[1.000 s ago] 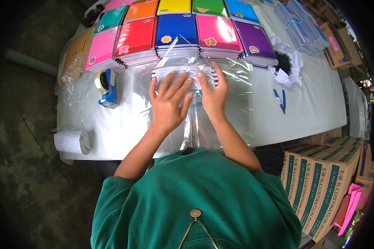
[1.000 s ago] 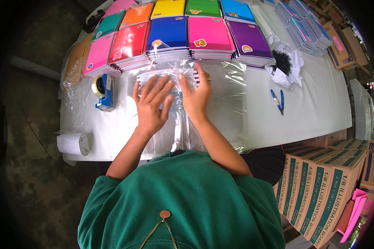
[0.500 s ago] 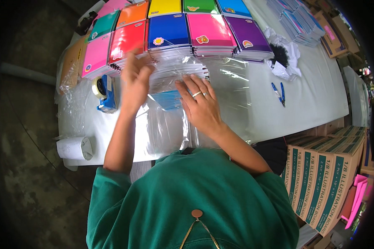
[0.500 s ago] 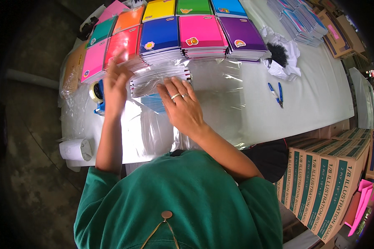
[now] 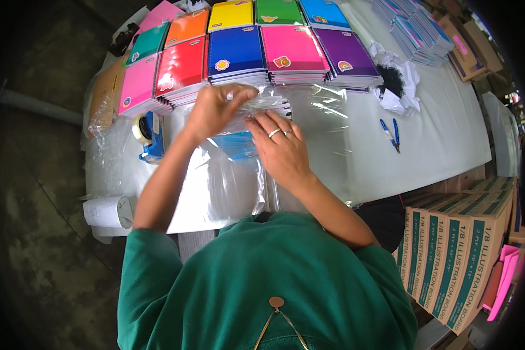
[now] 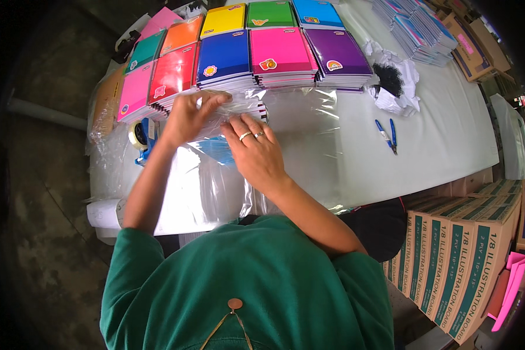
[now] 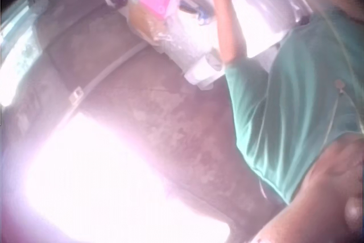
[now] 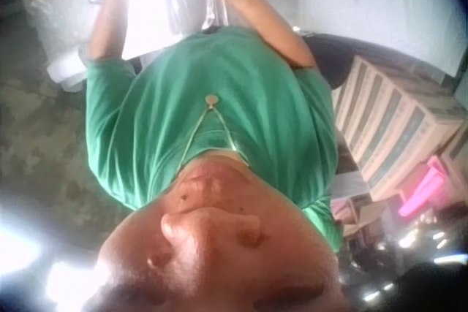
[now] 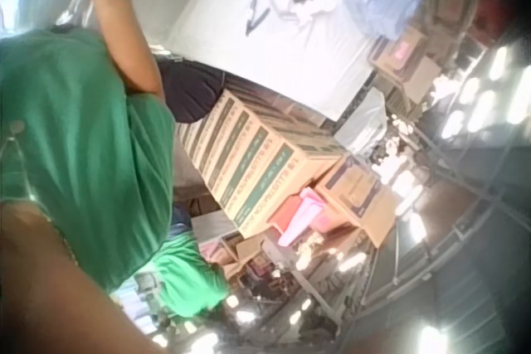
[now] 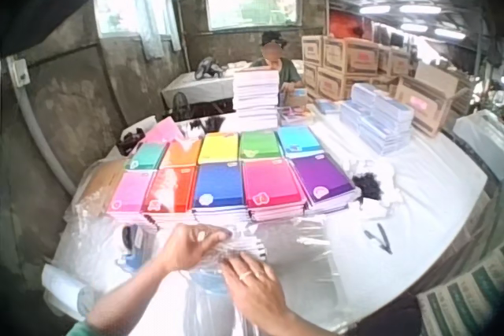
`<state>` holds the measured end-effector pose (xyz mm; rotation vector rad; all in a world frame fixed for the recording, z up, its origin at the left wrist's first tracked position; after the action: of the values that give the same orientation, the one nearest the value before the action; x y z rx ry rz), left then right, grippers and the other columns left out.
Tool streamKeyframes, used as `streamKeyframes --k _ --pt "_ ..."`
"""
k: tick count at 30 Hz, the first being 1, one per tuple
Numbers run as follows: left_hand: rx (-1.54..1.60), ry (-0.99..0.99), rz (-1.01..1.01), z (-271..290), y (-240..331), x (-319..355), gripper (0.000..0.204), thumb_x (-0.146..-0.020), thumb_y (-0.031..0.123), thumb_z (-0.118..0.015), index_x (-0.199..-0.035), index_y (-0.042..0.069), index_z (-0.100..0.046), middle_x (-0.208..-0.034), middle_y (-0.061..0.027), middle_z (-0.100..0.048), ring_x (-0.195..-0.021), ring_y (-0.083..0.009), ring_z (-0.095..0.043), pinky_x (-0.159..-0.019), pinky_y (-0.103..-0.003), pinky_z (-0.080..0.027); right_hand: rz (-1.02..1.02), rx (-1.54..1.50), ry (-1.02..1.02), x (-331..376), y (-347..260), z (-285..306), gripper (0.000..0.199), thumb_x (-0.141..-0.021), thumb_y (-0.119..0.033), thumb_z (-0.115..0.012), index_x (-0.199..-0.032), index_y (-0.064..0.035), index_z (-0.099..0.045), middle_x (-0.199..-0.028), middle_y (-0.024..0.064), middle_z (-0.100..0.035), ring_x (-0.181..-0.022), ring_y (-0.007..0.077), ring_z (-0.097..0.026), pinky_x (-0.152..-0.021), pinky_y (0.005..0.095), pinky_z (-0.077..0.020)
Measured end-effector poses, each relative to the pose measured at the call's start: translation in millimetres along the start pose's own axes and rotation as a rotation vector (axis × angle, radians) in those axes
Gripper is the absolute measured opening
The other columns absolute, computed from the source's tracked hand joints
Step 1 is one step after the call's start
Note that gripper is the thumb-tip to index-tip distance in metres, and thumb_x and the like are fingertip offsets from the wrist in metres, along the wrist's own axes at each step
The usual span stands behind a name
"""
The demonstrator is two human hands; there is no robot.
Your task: The person selects several colorful notebooks from stacks on a table, aligns them into a single pile, and places the pile into a clear plastic bag. They then seal the bag with tape from a dispenser and move the packaged notebooks to the side, repeating the process with another set of notebooks.
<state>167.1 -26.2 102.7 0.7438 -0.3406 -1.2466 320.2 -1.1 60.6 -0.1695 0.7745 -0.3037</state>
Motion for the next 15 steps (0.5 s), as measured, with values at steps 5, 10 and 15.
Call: streamKeyframes --k 5,10,15 --pt "-0.170 0.436 -0.278 -34 25 62 0.017 -0.076 0.002 -0.064 -0.093 0.003 -0.066 -0.098 -0.0131 -0.066 -0.093 -0.0279 -0.063 -0.085 -0.036 -0.050 -0.010 -0.011 0.011 9 -1 -10 0.027 -0.078 -0.010 -0.059 -0.106 -0.0088 -0.061 -0.112 0.0048 -0.055 -0.110 0.0209 -0.049 -0.092 0.0372 -0.0370" --pt "-0.047 0.488 -0.297 -44 18 68 0.019 -0.075 -0.003 -0.063 -0.092 0.003 -0.066 -0.098 -0.0116 -0.066 -0.098 -0.0269 -0.062 -0.090 -0.040 -0.047 -0.179 -0.623 0.534 16 14 -18 0.040 -0.068 0.001 -0.065 -0.107 -0.0084 -0.058 -0.111 0.0062 -0.056 -0.111 0.0218 -0.049 -0.094 0.0372 -0.0349" --pt "-0.075 0.531 -0.413 -50 13 82 0.017 -0.070 -0.008 -0.062 -0.080 0.006 -0.066 -0.095 -0.0087 -0.068 -0.095 -0.0227 -0.064 -0.088 -0.038 -0.049 -0.101 -0.326 0.209 3 18 -13 0.029 -0.063 0.002 -0.069 -0.086 -0.0139 -0.063 -0.095 -0.0021 -0.065 -0.098 0.0180 -0.057 -0.079 0.0329 -0.0372"
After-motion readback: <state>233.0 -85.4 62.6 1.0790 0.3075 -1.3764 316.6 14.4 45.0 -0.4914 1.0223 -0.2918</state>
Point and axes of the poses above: each hand's wrist, its own x-axis away from the middle knuckle, its own z-axis out of the back of the hand, y = z × x, the point moved 4 cm from there along -x, towards the middle knuckle
